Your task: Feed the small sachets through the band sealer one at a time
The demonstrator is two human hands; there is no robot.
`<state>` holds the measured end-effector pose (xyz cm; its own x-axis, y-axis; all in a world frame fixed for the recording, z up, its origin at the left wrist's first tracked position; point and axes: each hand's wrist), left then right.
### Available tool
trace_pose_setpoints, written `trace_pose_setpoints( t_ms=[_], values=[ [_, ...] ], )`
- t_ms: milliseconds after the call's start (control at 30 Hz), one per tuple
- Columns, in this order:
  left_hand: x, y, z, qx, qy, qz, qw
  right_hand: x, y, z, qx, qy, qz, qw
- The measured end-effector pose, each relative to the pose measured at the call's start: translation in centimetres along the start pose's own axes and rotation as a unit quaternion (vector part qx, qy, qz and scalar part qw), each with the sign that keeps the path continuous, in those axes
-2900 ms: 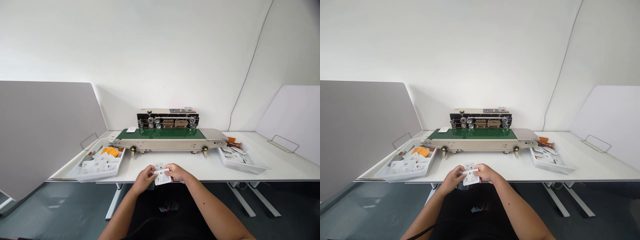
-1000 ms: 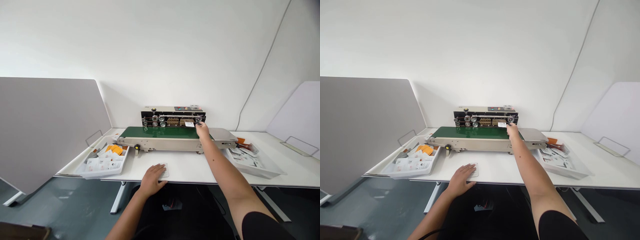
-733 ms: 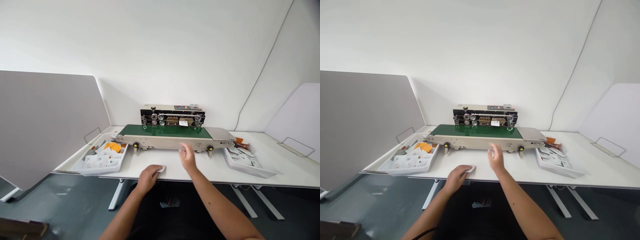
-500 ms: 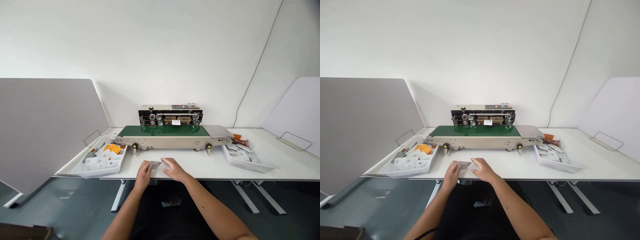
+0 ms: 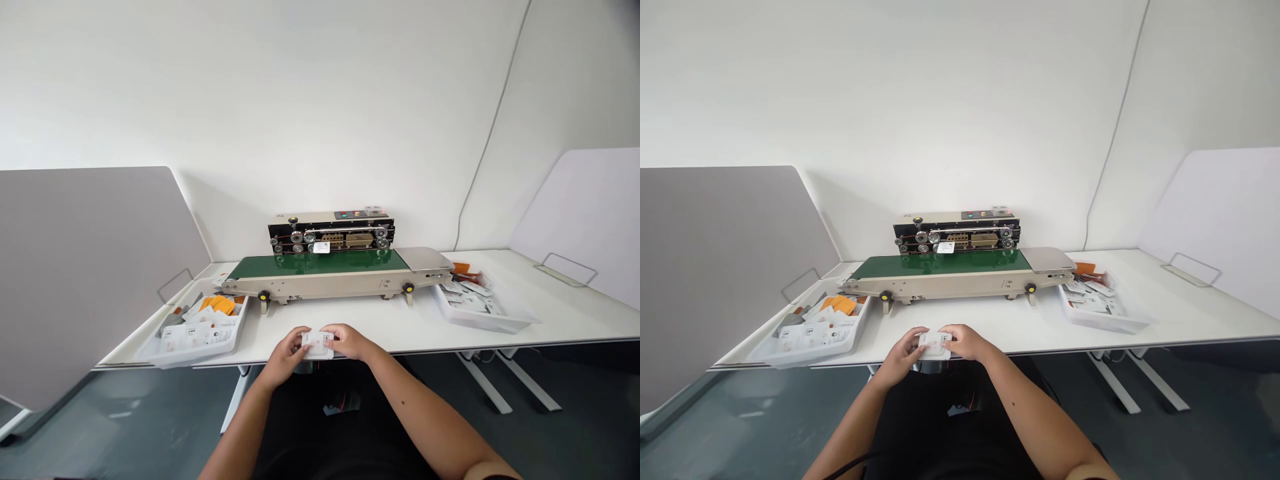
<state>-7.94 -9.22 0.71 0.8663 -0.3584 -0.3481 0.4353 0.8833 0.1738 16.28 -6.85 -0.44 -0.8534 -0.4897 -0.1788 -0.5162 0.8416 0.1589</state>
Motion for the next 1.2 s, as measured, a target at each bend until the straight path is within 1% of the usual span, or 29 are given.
trace_pose_setpoints(
  t_ms=[133,233,333,433,533,633,733,800,867,933,1033,1100,1133,1200],
  values=[
    [-0.1,0.0,-0.1,-0.020,-0.052,-0.005,0.998,-0.2,0.0,0.6,0.030,0.085,0.000,0.996],
    [0.0,0.1,-0.4,-0.030,-0.088,0.001,0.996,-0.3,0.1,1.1,0.030,0.107,0.021,0.994],
    [0.1,0.2,-0.7,-0.036,-0.101,0.008,0.994,-0.3,0.2,1.4,0.021,0.114,0.045,0.992],
    [0.1,0.3,-0.8,-0.040,-0.088,0.016,0.995,-0.2,0.2,1.4,0.006,0.110,0.075,0.991],
    [-0.1,0.4,-0.4,-0.043,-0.044,0.017,0.998,-0.2,0.2,1.1,-0.004,0.109,0.094,0.990],
    [-0.1,0.5,0.0,-0.054,0.000,-0.008,0.999,-0.1,0.1,1.0,-0.006,0.107,0.104,0.989],
    [-0.1,0.6,-0.1,-0.049,0.006,-0.022,0.999,-0.1,0.1,0.8,-0.009,0.123,0.130,0.984],
    [-0.1,0.6,-0.4,-0.040,-0.009,-0.005,0.999,-0.2,0.0,0.6,-0.021,0.140,0.156,0.978],
    [-0.2,0.6,-0.7,-0.038,-0.023,0.021,0.999,-0.4,0.0,0.4,-0.034,0.153,0.168,0.973],
    [-0.2,0.7,-1.0,-0.041,-0.028,0.041,0.998,-0.4,-0.1,0.2,-0.040,0.152,0.150,0.976],
    [-0.3,0.7,-1.0,-0.038,-0.016,0.048,0.998,-0.2,-0.2,0.0,-0.047,0.110,0.067,0.991],
    [-0.2,0.6,-0.7,-0.033,0.007,0.039,0.999,0.2,-0.2,0.1,-0.043,0.071,0.029,0.996],
    [-0.1,0.5,-0.5,-0.030,0.027,0.033,0.999,0.3,-0.1,0.2,-0.036,0.053,0.026,0.998],
    [0.1,0.3,-0.1,-0.025,0.079,0.022,0.996,0.6,0.1,0.7,-0.018,0.024,0.050,0.998]
  ],
)
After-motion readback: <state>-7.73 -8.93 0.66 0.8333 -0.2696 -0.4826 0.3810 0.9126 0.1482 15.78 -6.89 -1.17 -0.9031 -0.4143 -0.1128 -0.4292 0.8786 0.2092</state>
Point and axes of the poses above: each hand's wrist, its own y-axis towards the middle knuckle, its own x-axis out of the palm, z = x × y, and after that the axes turned 3 degrees about y, right-handed
